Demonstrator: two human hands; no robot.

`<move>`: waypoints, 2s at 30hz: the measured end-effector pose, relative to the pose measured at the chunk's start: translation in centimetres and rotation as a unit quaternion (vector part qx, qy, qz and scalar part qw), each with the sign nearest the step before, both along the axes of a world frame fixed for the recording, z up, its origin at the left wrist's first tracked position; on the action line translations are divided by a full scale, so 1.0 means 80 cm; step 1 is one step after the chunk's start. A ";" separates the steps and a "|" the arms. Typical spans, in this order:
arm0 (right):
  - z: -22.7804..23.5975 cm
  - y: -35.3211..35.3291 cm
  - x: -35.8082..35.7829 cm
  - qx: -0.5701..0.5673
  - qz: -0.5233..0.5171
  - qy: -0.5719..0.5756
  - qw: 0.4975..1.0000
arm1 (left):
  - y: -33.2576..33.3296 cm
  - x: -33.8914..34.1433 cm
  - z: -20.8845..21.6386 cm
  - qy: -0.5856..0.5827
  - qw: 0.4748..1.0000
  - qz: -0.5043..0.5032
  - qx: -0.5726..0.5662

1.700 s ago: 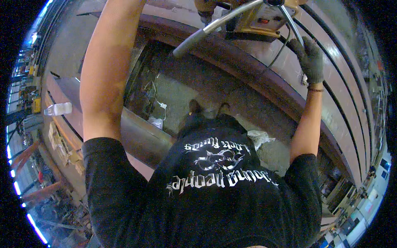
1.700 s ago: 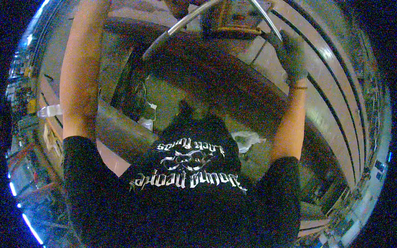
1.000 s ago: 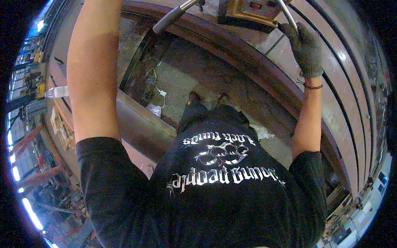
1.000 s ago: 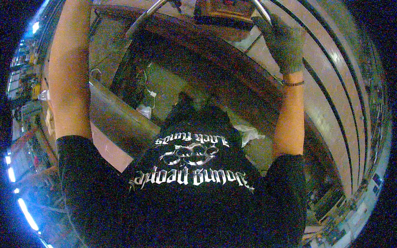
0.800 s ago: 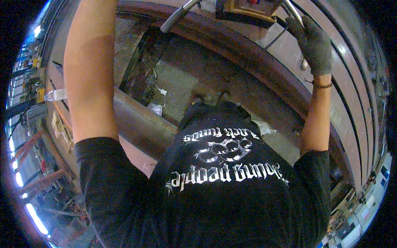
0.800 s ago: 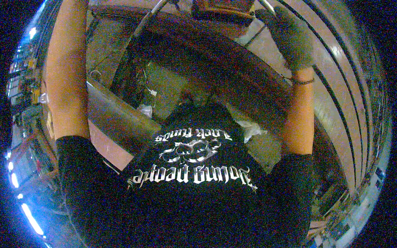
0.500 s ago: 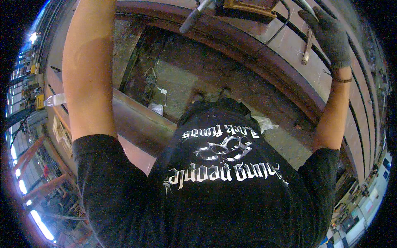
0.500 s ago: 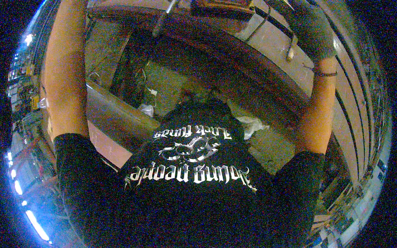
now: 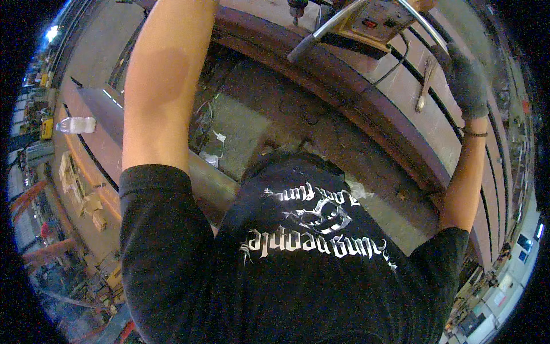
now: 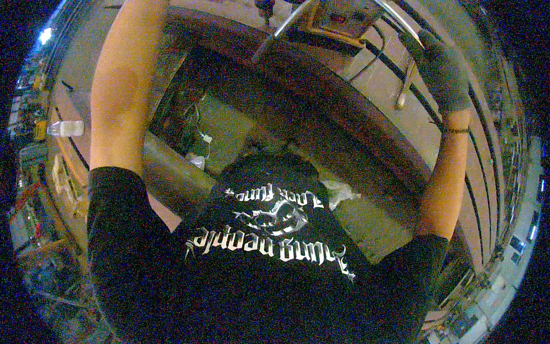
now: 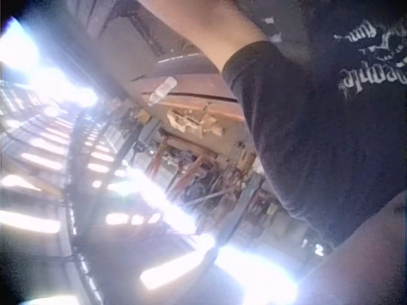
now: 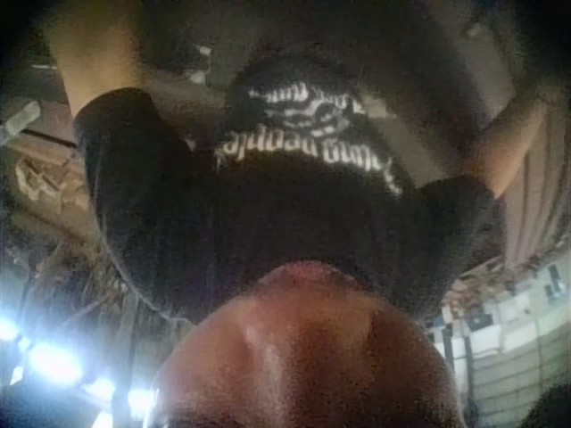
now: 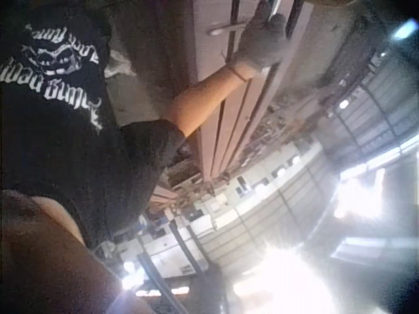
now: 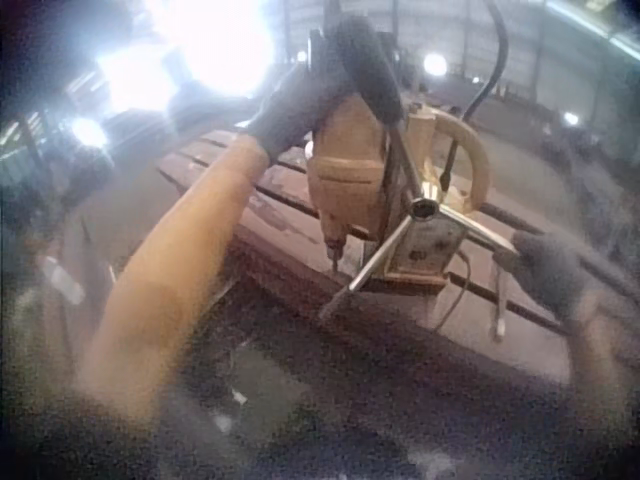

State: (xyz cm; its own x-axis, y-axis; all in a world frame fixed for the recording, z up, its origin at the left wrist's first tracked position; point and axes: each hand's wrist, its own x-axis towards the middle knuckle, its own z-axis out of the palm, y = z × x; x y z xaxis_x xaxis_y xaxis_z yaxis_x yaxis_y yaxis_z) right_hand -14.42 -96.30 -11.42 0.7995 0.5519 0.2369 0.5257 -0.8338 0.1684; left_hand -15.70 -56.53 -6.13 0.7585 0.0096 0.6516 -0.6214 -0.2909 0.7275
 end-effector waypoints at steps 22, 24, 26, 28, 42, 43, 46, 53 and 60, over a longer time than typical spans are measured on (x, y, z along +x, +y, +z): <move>0.007 0.012 -0.016 0.058 0.040 -0.032 0.997 | -0.286 -0.036 -0.250 0.295 0.952 0.083 0.002; 0.005 0.009 -0.020 0.050 0.038 -0.042 0.997 | -0.287 -0.041 -0.231 0.303 0.951 0.060 0.004; 0.004 0.005 -0.021 0.048 0.031 -0.045 0.997 | -0.282 -0.056 -0.191 0.343 0.939 -0.004 0.028; 0.010 0.013 -0.020 0.044 0.032 -0.043 0.998 | -0.311 -0.008 -0.232 0.311 0.949 0.022 0.037; -0.003 -0.003 -0.009 0.059 0.025 -0.034 0.997 | -0.359 0.013 -0.253 0.329 0.940 -0.015 -0.094; -0.001 0.001 -0.008 0.051 0.013 -0.035 0.998 | -0.357 0.012 -0.255 0.331 0.941 -0.010 -0.077; 0.011 0.009 -0.013 0.035 0.014 -0.048 0.998 | -0.334 -0.002 -0.239 0.323 0.946 0.004 -0.002; 0.037 -0.007 0.005 0.009 0.100 -0.071 0.992 | -0.175 -0.112 -0.064 -0.142 0.964 0.102 0.200; 0.096 0.044 -0.031 -0.042 -0.060 0.014 0.997 | -0.044 -0.167 0.063 -0.203 0.824 0.173 0.500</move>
